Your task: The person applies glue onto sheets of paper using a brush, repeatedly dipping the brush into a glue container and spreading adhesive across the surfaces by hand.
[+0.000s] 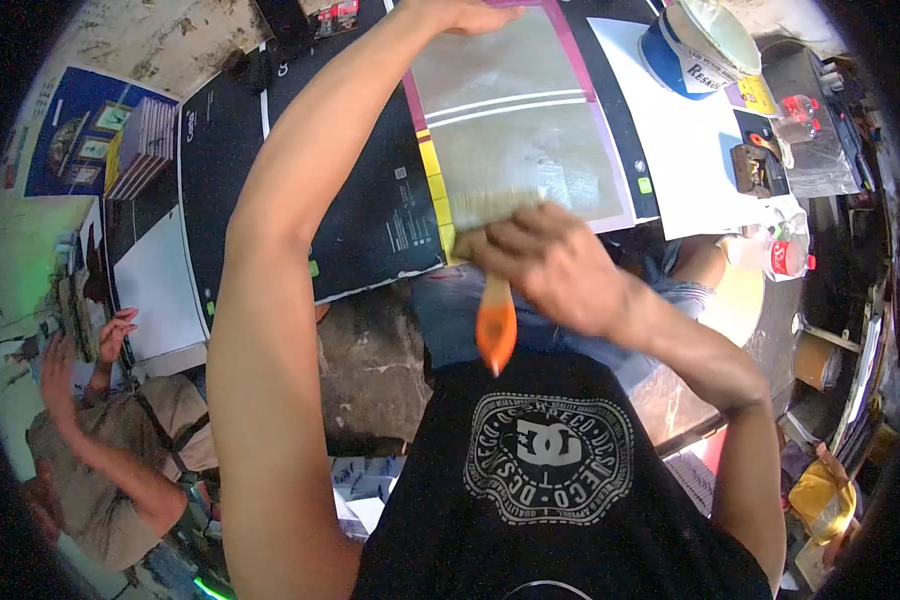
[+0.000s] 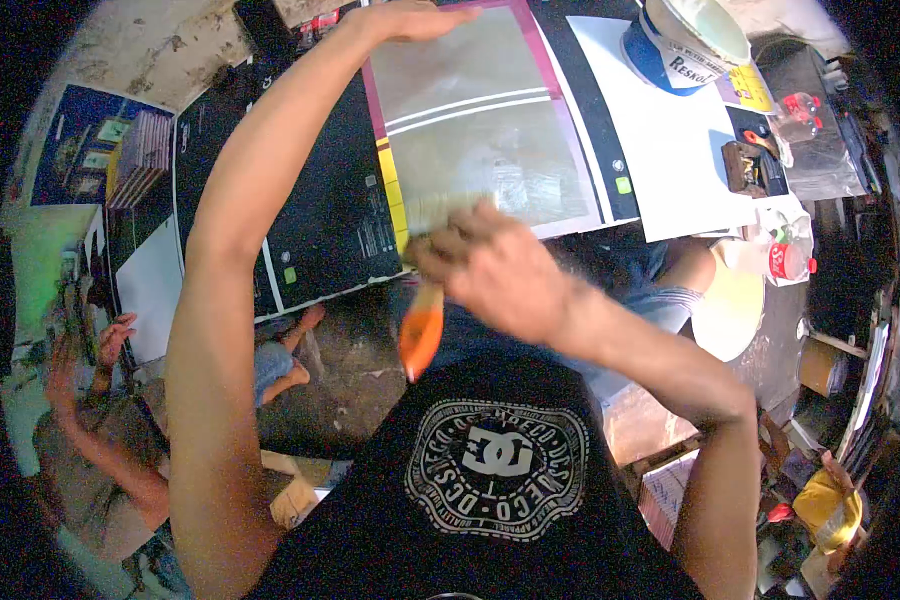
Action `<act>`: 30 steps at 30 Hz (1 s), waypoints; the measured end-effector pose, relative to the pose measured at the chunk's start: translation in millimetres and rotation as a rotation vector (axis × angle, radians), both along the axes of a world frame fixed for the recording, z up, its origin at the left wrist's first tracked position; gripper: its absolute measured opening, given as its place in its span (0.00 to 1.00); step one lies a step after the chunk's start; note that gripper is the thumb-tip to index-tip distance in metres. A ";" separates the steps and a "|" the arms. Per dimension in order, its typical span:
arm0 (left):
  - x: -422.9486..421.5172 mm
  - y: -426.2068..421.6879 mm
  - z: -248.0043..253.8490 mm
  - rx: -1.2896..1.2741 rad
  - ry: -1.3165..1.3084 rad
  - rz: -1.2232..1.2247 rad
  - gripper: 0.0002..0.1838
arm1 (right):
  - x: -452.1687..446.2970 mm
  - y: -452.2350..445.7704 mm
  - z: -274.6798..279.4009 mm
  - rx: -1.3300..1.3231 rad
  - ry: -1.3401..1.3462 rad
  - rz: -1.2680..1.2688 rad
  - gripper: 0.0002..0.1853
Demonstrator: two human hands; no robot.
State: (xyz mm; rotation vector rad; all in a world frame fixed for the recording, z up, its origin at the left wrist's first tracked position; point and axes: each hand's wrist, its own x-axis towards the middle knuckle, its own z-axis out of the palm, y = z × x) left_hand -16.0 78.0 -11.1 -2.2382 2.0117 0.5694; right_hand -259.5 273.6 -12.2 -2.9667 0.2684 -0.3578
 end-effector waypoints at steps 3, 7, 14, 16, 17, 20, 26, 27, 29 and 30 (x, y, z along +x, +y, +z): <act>5.6 -11.1 9.9 0.270 0.081 -0.063 0.43 | -16.9 19.5 21.2 0.023 0.029 0.001 0.19; 10.8 -6.9 -5.2 0.104 0.082 -0.068 0.42 | -12.6 10.7 27.4 0.017 -0.083 -0.128 0.19; 7.5 -3.0 -2.7 0.055 -0.001 -0.095 0.43 | -10.7 21.2 39.4 0.005 -0.026 -0.052 0.16; 10.5 -9.4 -4.8 0.067 0.017 -0.131 0.43 | 8.1 -1.6 40.7 -0.086 -0.126 -0.147 0.16; 11.7 -11.4 -8.0 0.054 0.022 -0.134 0.43 | 18.9 -20.7 35.3 -0.066 -0.180 -0.165 0.16; 11.9 -13.4 -8.0 0.066 0.032 -0.125 0.43 | 48.8 -64.5 -15.7 -0.073 -0.240 -0.198 0.15; 3.3 -5.2 8.2 0.179 0.072 -0.038 0.44 | 20.8 43.4 -12.7 0.074 -0.162 -0.049 0.16; 2.1 -5.5 7.5 0.190 0.068 -0.048 0.44 | 12.8 50.4 -6.8 0.112 -0.150 -0.036 0.16; 2.0 -5.7 3.7 0.142 0.034 -0.063 0.44 | 1.8 49.4 6.6 0.174 -0.141 -0.016 0.17; 3.1 -5.1 2.8 0.116 0.015 -0.066 0.44 | -2.6 45.0 14.0 0.196 -0.143 -0.007 0.17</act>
